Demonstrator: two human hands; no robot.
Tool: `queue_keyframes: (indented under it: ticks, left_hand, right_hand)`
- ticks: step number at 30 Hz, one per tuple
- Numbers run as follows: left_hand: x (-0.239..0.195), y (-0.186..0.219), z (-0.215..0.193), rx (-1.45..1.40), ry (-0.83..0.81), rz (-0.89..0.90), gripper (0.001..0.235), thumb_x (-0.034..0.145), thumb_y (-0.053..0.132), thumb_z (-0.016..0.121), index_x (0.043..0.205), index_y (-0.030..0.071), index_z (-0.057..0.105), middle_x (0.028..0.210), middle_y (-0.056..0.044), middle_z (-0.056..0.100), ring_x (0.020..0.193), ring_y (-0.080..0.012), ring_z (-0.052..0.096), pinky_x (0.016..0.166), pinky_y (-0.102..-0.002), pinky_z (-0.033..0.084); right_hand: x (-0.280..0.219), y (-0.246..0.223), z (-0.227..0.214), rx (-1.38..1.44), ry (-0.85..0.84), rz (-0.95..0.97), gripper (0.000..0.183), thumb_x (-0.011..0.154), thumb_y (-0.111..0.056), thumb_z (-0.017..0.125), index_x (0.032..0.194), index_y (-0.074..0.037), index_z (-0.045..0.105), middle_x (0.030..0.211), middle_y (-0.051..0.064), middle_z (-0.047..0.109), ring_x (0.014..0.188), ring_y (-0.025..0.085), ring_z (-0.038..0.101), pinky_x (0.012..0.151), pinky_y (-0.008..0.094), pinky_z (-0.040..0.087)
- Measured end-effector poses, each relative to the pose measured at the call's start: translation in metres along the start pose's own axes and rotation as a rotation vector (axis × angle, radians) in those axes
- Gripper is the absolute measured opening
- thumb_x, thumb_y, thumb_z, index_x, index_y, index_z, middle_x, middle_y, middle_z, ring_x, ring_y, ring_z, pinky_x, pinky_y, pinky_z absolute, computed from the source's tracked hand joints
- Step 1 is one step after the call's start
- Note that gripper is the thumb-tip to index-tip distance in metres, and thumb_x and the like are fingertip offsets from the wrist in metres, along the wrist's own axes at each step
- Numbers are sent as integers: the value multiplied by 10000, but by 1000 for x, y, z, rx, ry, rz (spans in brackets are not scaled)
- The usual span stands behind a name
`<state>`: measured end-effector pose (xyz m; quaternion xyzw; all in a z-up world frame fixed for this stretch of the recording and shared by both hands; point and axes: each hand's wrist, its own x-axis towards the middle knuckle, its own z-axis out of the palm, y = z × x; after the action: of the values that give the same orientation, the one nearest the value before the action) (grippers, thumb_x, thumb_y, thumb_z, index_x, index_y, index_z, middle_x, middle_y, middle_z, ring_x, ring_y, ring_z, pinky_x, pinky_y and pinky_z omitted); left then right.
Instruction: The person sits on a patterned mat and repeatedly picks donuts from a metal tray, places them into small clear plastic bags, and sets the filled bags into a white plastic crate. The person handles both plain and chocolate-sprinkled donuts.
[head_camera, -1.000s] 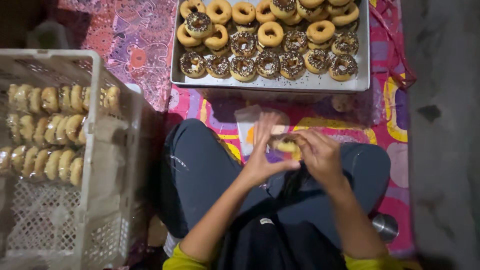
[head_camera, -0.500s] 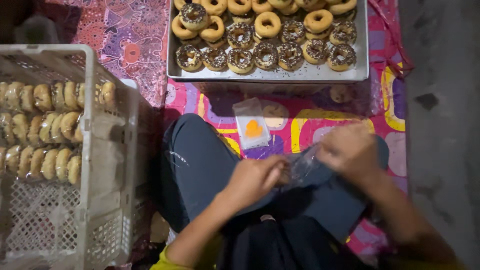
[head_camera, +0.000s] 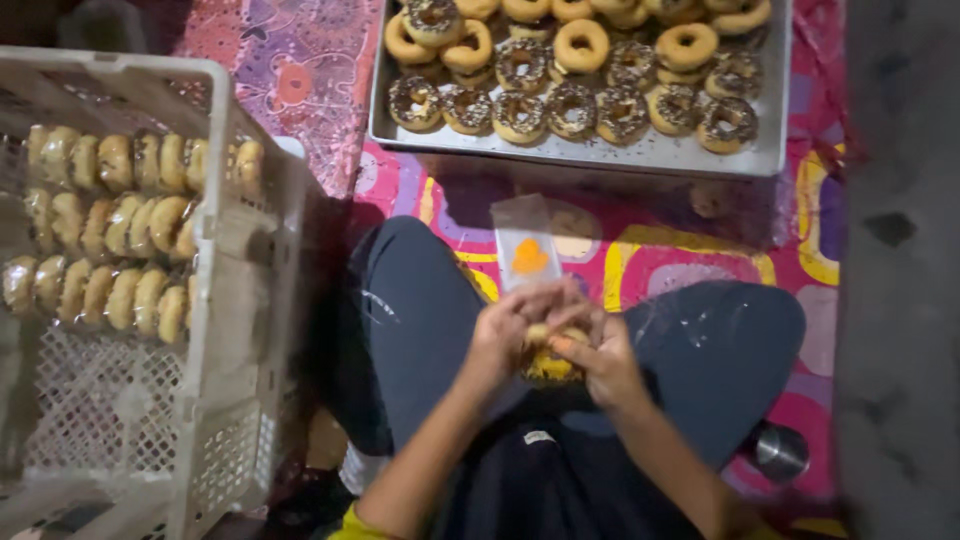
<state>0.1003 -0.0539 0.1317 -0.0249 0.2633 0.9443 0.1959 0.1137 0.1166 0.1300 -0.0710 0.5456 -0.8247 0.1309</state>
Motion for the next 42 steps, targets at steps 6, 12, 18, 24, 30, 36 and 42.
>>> queue_keyframes:
  ticks: [6,12,18,24,30,36,42]
  left_hand:
    - [-38,13,-63,1096,606,594,222,1006,194,680,1037,5,791,1024,-86,689,964,-171,627,849,-289,495]
    - [-87,27,-122,1048,868,414,161,909,124,803,963,-18,750,818,2,716,741,-39,610,679,-197,481]
    - [-90,18,-150,814,756,-33,350,882,149,795,1185,-7,712,736,-52,688,598,-46,560,537,-203,431]
    - [21,1,-151,1291,278,-29,595,908,323,756,1414,55,593,1223,-109,718,1071,-213,670,937,-382,550]
    - [160,-31,-194,2325,226,-505,1085,779,693,742,1587,144,269,1651,-117,271,1557,-363,98,1170,-735,49]
    - [178,-42,-222,2339,190,-681,1232,673,725,792,1628,222,200,1671,-90,230,1562,-360,93,1168,-734,2]
    - [178,-37,-219,2324,272,-533,1054,772,618,783,1600,208,278,1673,-109,271,1574,-370,116,1200,-742,12]
  right_hand:
    - [55,73,6,-62,206,106,191,980,-154,691,1034,21,745,1030,68,725,964,144,680,899,269,543]
    - [69,166,12,-230,88,326,166,938,-127,734,1004,19,777,904,55,763,813,122,687,775,258,539]
    - [49,214,-25,26,48,608,279,924,-52,732,1177,-18,618,1087,81,723,990,148,695,857,282,559]
    - [113,198,-175,166,406,341,515,857,-60,704,1340,-3,533,1190,109,716,1050,240,724,856,373,611]
    - [168,217,-226,-974,330,214,308,828,-185,735,1033,30,653,978,220,726,934,360,700,817,456,547]
    - [226,262,-158,-1512,-270,81,337,746,-234,670,979,1,736,908,281,705,830,458,680,749,547,525]
    - [289,254,-140,-1393,-682,564,317,857,-295,664,889,5,763,845,227,737,752,371,726,713,484,562]
